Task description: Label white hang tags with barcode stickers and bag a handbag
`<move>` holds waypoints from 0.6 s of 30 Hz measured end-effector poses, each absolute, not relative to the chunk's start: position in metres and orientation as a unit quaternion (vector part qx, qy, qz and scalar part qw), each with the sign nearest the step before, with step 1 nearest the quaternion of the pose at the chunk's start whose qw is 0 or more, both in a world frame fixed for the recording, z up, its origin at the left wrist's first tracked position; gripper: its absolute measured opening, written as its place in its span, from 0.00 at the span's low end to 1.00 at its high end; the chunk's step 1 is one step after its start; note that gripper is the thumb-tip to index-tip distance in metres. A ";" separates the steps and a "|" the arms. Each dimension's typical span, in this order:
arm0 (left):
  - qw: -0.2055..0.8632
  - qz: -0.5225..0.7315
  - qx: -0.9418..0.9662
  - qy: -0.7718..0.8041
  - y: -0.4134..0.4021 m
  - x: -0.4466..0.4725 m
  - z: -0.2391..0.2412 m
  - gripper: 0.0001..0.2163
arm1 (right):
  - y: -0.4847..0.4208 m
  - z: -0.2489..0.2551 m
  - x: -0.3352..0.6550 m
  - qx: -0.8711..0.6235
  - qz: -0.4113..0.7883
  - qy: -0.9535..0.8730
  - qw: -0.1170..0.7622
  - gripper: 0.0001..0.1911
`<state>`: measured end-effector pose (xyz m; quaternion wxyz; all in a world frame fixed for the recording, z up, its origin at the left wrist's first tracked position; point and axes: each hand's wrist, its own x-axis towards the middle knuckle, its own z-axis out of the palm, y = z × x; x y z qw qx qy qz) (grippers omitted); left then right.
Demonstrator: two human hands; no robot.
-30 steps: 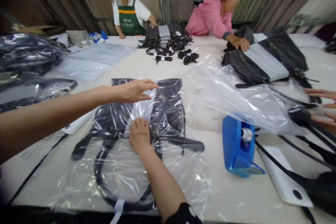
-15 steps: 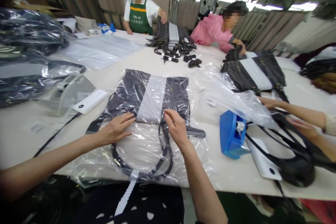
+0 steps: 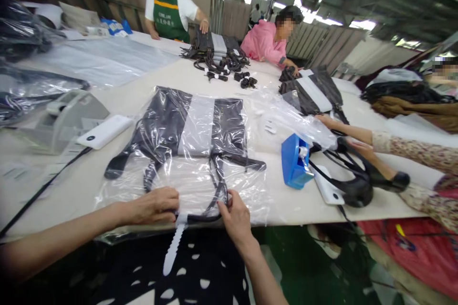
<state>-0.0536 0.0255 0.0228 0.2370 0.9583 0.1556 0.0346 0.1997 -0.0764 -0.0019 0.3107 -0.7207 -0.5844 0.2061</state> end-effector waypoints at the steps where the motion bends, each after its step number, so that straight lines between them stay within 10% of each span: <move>1: 0.248 0.038 0.955 0.159 0.026 -0.054 0.021 0.12 | -0.074 -0.002 0.200 -0.724 0.221 -0.578 0.305 0.16; 12: 0.240 0.399 0.772 0.433 0.046 -0.028 0.130 0.11 | -0.103 0.067 0.164 -0.417 0.082 -0.810 0.405 0.18; 18: 0.147 0.546 0.716 0.410 0.059 -0.019 0.173 0.08 | -0.007 0.017 0.181 -0.641 0.116 -0.682 0.332 0.16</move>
